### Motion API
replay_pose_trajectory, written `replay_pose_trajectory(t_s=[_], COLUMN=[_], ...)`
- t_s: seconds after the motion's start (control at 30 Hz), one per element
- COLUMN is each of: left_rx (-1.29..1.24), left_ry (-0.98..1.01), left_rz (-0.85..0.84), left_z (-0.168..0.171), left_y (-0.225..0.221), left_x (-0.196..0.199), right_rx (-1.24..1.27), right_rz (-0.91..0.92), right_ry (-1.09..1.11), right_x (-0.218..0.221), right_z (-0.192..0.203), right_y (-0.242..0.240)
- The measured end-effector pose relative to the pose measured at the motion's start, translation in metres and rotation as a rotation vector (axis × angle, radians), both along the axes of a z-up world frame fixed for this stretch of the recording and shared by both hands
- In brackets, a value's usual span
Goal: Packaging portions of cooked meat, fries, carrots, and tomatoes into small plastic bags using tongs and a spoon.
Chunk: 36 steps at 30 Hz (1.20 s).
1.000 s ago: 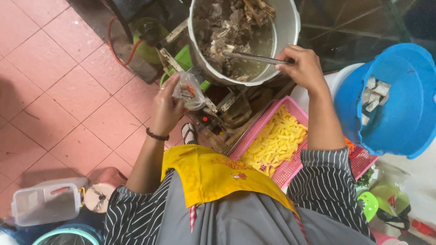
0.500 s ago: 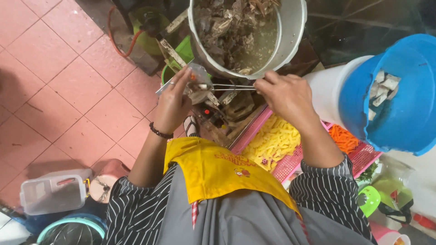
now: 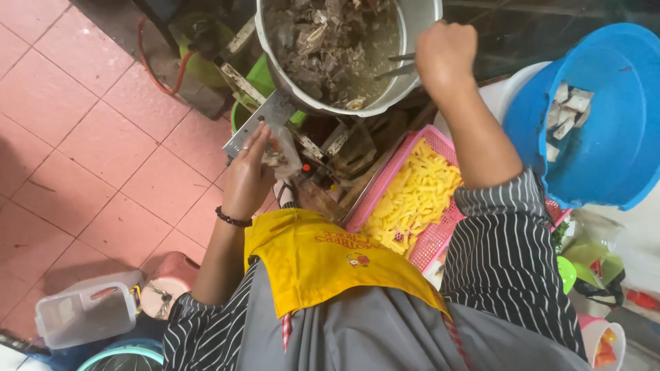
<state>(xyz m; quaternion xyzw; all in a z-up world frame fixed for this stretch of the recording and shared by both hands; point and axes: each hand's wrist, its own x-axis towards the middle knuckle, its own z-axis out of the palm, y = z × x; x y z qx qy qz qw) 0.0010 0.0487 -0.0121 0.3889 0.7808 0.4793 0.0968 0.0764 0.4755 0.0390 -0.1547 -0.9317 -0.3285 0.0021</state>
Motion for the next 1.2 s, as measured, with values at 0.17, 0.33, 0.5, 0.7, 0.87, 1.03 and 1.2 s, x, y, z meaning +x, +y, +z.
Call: replay_pose_trajectory(t_s=[0.17, 0.33, 0.5, 0.7, 0.87, 1.03, 1.2], left_rx=[-0.008, 0.017, -0.045, 0.022, 0.062, 0.011, 0.000], left_ry=[0.001, -0.102, -0.278, -0.312, -0.341, -0.291, -0.320], left_rz=[0.047, 0.081, 0.093, 0.075, 0.079, 0.070, 0.097], left_z=[-0.022, -0.009, -0.007, -0.009, -0.015, -0.009, -0.003], left_y=[-0.012, -0.018, -0.020, -0.019, -0.018, -0.019, -0.023], left_x=[-0.003, -0.003, -0.006, -0.010, -0.010, -0.008, -0.008], right_rx=[-0.194, -0.237, -0.287, -0.362, -0.429, -0.511, -0.459], right_rz=[0.052, 0.193, 0.222, 0.182, 0.125, 0.204, 0.258], right_ry=[-0.167, -0.157, -0.069, -0.041, -0.053, 0.059, 0.146], right_x=[-0.040, -0.038, -0.010, 0.011, 0.019, 0.011, -0.007], right_z=[-0.123, -0.105, -0.036, 0.018, 0.056, 0.085, 0.061], right_y=[0.046, 0.049, 0.039, 0.017, 0.004, -0.015, 0.003])
